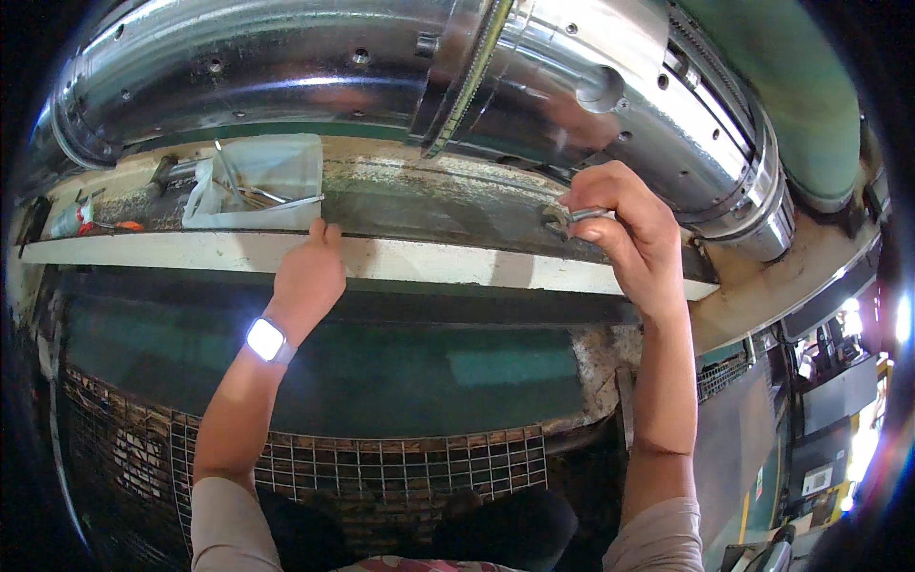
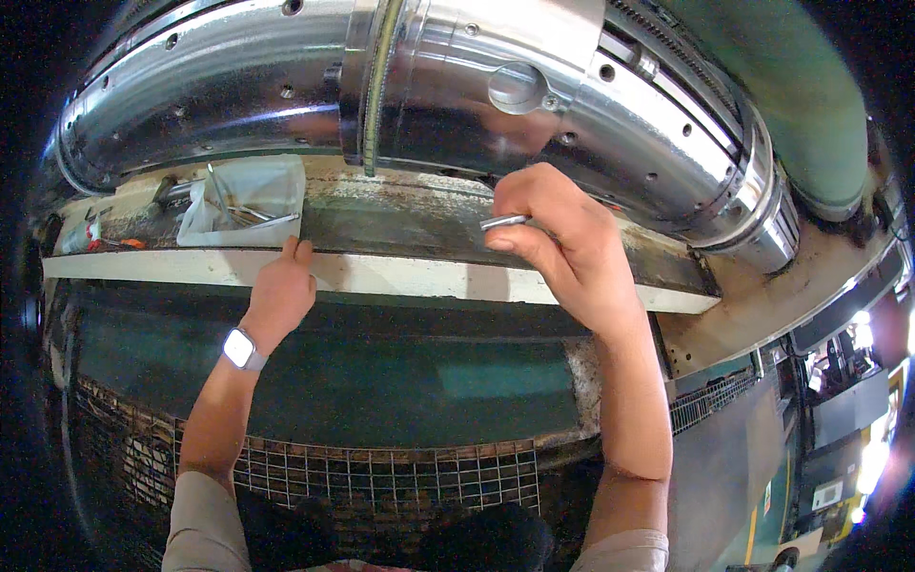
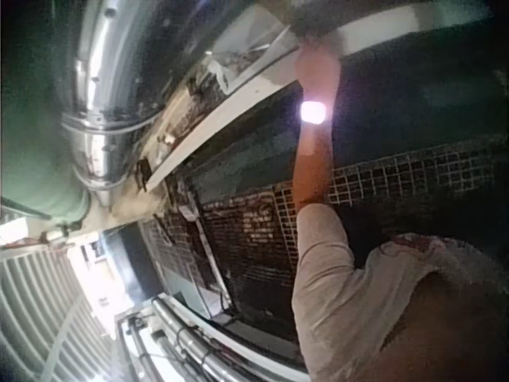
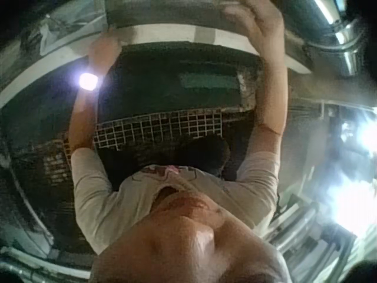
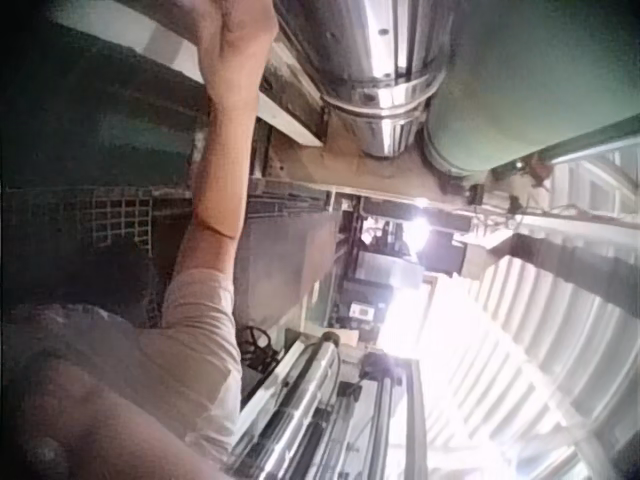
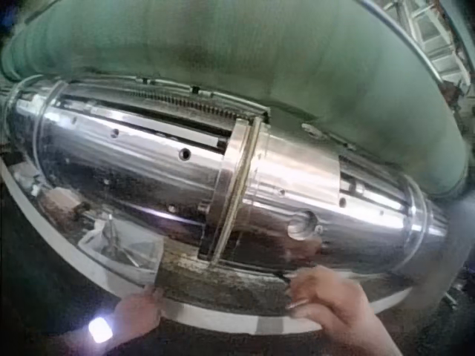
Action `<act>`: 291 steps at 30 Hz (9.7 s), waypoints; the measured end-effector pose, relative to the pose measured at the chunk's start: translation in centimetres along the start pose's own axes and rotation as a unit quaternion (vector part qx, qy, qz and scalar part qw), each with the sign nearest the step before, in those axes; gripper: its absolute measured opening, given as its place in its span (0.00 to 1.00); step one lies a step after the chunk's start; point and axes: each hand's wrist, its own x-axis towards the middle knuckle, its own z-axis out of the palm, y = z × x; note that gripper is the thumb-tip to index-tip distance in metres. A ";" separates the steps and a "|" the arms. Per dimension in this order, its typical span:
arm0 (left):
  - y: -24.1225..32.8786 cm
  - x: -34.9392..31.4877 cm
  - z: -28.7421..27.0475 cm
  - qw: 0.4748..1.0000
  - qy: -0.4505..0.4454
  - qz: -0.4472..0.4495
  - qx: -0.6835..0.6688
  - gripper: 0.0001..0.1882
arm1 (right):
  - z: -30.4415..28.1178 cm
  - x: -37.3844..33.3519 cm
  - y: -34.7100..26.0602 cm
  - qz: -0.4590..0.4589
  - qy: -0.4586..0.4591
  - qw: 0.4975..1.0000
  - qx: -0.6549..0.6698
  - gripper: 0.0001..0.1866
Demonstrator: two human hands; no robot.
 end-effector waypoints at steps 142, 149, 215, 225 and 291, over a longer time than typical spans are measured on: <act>-0.6 -0.3 -0.8 0.993 0.023 0.016 -0.113 0.20 | 2.3 1.6 -0.8 0.131 -0.044 0.903 0.407 0.16; -0.3 -0.3 -1.0 0.993 0.010 0.010 -0.119 0.20 | 1.6 2.0 0.3 0.077 -0.107 0.915 0.382 0.12; 0.5 -0.1 -1.1 0.995 -0.002 -0.032 -0.097 0.18 | 0.7 -4.0 7.9 0.151 -0.024 0.987 -0.052 0.11; 0.8 0.6 -1.4 0.993 0.026 -0.021 -0.111 0.18 | 1.2 -3.3 8.3 0.066 -0.003 0.972 -0.226 0.09; 1.7 0.7 -1.4 0.995 -0.006 -0.047 -0.084 0.18 | 3.9 -2.7 8.5 0.019 0.154 0.885 -0.439 0.21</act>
